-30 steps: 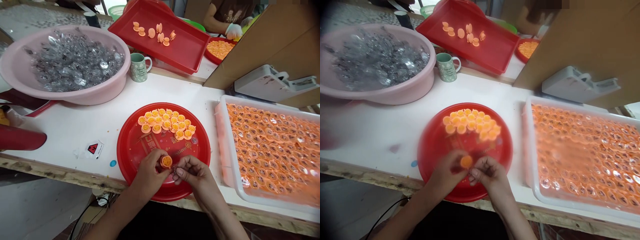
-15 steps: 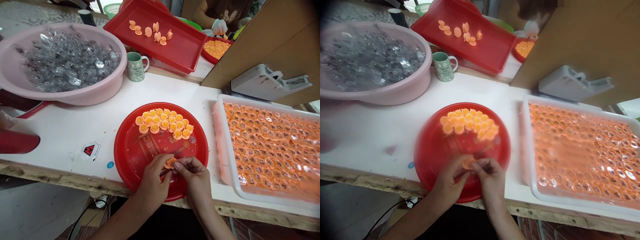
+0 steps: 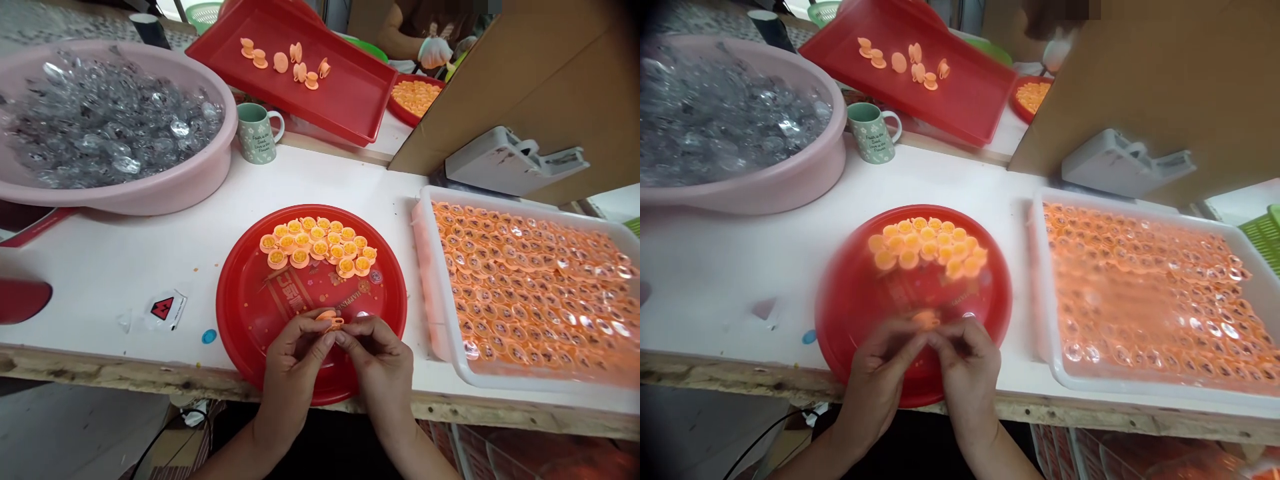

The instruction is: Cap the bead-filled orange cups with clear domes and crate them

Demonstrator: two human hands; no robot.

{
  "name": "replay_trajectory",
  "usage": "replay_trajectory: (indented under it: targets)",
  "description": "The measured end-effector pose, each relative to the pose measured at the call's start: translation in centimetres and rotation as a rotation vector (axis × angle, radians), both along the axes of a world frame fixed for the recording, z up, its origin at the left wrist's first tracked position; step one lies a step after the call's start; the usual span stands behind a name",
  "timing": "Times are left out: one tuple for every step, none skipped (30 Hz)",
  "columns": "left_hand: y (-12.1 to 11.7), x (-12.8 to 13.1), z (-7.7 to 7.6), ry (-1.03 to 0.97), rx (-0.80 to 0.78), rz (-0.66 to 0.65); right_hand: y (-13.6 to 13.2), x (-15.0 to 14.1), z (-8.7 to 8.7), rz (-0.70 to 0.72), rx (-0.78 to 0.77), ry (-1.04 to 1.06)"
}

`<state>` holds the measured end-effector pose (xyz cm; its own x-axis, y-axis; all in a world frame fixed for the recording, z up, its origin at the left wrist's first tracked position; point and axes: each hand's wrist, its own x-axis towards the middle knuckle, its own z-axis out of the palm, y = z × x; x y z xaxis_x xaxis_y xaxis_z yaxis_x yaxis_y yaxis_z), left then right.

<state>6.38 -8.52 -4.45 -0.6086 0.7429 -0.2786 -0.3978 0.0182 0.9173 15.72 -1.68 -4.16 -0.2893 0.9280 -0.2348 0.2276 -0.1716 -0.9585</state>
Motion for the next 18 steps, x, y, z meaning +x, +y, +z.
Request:
replay_trajectory:
  targets:
    - [0.0, 0.1, 0.0, -0.013, 0.017, 0.012, 0.1, 0.0, 0.0, 0.004, -0.023, 0.005]
    - [0.0, 0.2, 0.0, -0.025, 0.032, 0.013, 0.1, 0.0, 0.0, 0.008, -0.050, 0.013]
    - [0.0, 0.2, 0.0, -0.035, 0.041, 0.007, 0.2, 0.0, 0.0, 0.014, -0.074, 0.025]
    - [0.1, 0.1, 0.1, -0.039, 0.043, -0.004, 0.3, 0.1, 0.1, 0.016, -0.087, 0.039]
    - [0.1, 0.0, 0.3, -0.032, 0.038, -0.016, 0.3, 0.1, 0.1, 0.016, -0.085, 0.047]
    - [0.2, -0.1, 0.4, -0.009, 0.023, -0.031, 0.4, 0.1, 0.2, 0.015, -0.068, 0.048]
    - [0.3, -0.3, 0.5, 0.023, -0.001, -0.045, 0.4, 0.1, 0.3, 0.011, -0.040, 0.038]
    - [0.4, -0.5, 0.6, 0.054, -0.026, -0.055, 0.5, 0.2, 0.4, 0.008, -0.001, 0.018]
    - [0.5, -0.7, 0.7, 0.073, -0.047, -0.068, 0.6, 0.2, 0.6, 0.008, 0.054, -0.007]
    - [0.5, -1.0, 0.8, 0.079, -0.060, -0.086, 0.6, 0.3, 0.7, 0.017, 0.127, -0.033]
    - [0.6, -1.2, 0.9, 0.075, -0.063, -0.110, 0.7, 0.4, 0.8, 0.031, 0.217, -0.055]
    - [0.6, -1.4, 1.0, 0.069, -0.057, -0.136, 0.7, 0.5, 0.9, 0.047, 0.314, -0.073]
    - [0.6, -1.5, 1.0, 0.066, -0.046, -0.163, 0.7, 0.6, 0.9, 0.072, 0.411, -0.087]
    - [0.6, -1.6, 1.0, 0.071, -0.035, -0.189, 0.6, 0.7, 0.9, 0.101, 0.496, -0.096]
    - [0.5, -1.7, 1.0, 0.080, -0.027, -0.203, 0.6, 0.8, 0.9, 0.125, 0.558, -0.100]
    - [0.5, -1.7, 0.9, 0.080, -0.019, -0.201, 0.5, 0.9, 0.8, 0.139, 0.588, -0.102]
    - [0.4, -1.7, 0.8, 0.064, -0.008, -0.186, 0.4, 0.9, 0.8, 0.145, 0.587, -0.097]
    - [0.3, -1.6, 0.6, 0.035, 0.006, -0.167, 0.3, 0.9, 0.7, 0.149, 0.563, -0.088]
